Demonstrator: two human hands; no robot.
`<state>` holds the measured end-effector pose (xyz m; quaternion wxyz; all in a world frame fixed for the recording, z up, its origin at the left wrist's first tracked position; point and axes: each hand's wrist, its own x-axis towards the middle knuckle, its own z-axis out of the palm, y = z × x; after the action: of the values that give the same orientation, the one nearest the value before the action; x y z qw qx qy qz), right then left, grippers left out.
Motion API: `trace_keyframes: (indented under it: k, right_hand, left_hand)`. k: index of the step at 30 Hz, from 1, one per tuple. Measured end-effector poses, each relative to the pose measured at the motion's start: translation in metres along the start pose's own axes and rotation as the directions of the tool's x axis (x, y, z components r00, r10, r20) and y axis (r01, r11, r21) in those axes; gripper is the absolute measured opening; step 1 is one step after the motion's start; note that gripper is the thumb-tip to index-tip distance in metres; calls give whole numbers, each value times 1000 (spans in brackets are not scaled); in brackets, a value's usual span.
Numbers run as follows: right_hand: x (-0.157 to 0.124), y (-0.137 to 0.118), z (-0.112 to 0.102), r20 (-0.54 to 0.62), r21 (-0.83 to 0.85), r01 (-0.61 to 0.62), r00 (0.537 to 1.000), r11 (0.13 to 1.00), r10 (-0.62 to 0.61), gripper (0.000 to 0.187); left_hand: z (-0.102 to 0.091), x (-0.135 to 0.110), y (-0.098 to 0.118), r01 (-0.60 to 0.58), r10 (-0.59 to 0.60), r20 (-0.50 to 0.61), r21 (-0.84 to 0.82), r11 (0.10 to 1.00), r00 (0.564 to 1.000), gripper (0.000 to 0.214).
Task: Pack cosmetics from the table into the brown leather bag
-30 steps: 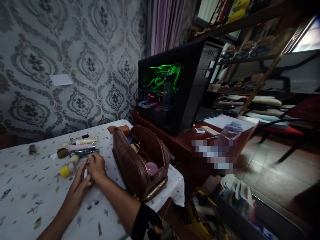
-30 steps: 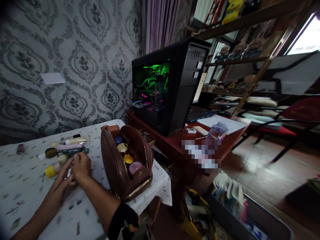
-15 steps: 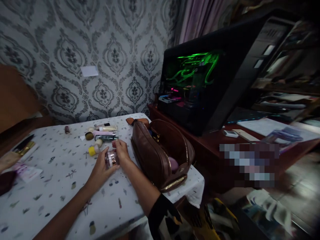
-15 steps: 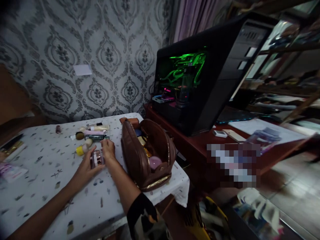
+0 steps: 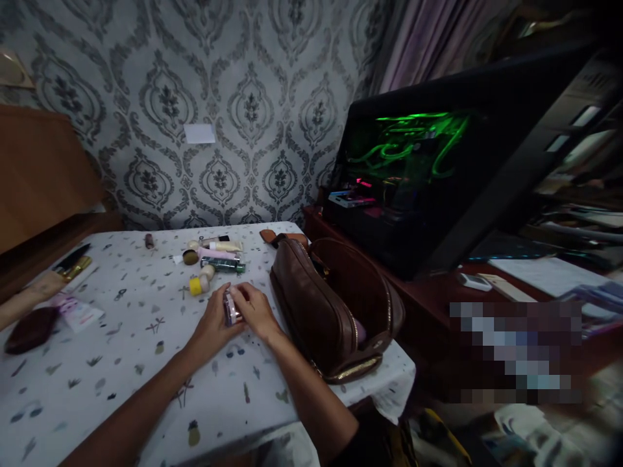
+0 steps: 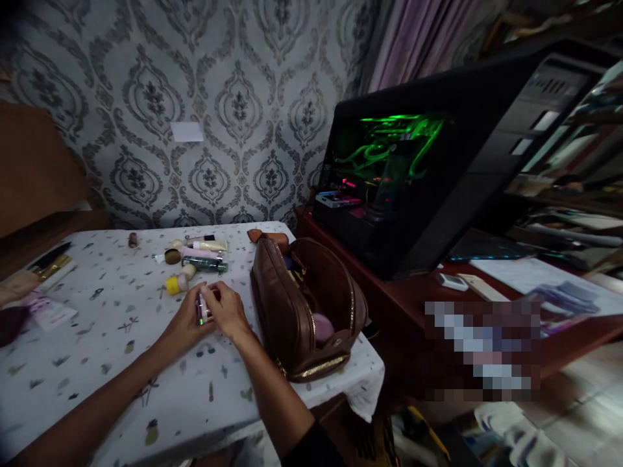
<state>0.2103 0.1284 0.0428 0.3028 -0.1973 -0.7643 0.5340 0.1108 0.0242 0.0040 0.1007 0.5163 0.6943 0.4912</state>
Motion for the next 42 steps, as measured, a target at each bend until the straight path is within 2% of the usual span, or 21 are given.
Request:
trace_keyframes:
  k: [4,10,13,16,20,24,28,33,35,37,39,42]
  right_hand:
    - [-13,-3,-1,56,-43,50,997,998,-48,31]
    - [-13,1,-2,-32,-92,90,995,992,-93,30]
    - [-12,2,-6,-51,-94,89,994,992,-94,38]
    - [-12,3,-11,-66,-56,65,995,996,-69,35]
    - [-10,3,-12,-106,8,52,993,999,-51,26]
    - [-8,2,-11,-150,18,62,987,998,-59,43]
    - [-10,1,-12,-170,1,106,980,994,-105,46]
    - [-23,-2,-17,-100,-115,158,980,981,-170,38]
    - [-33,-5,-19,-16,-180,201,978,963,-208,29]
    - [-43,-9,-22,84,-262,246,969,933,-232,34]
    - [-51,-17,-26,158,-345,240,968,908,-196,41]
    - [-58,-29,-35,215,-423,160,974,892,-73,41]
  left_hand:
    - [0,-2,-2,-20,20,5,54,998,1000,85]
    - [-1,-5,3,-95,90,59,88,992,994,88]
    - [-2,-6,8,-72,67,66,87,994,996,91]
    - [-4,-5,14,-10,3,94,84,996,996,88]
    - [-8,-4,22,53,-60,124,59,997,991,69]
    - [-7,-7,23,-10,6,86,46,999,996,58]
    - [-4,-12,22,-127,119,68,134,983,991,54]
    - [-1,-15,20,-131,105,154,169,977,982,46]
    - [-2,-14,18,-111,89,155,135,985,984,40]
    - [-3,-13,18,-77,66,156,68,995,986,39]
    - [-5,-11,20,-14,15,175,-3,1000,984,40]
    - [-8,-8,23,114,-89,205,-116,987,975,46]
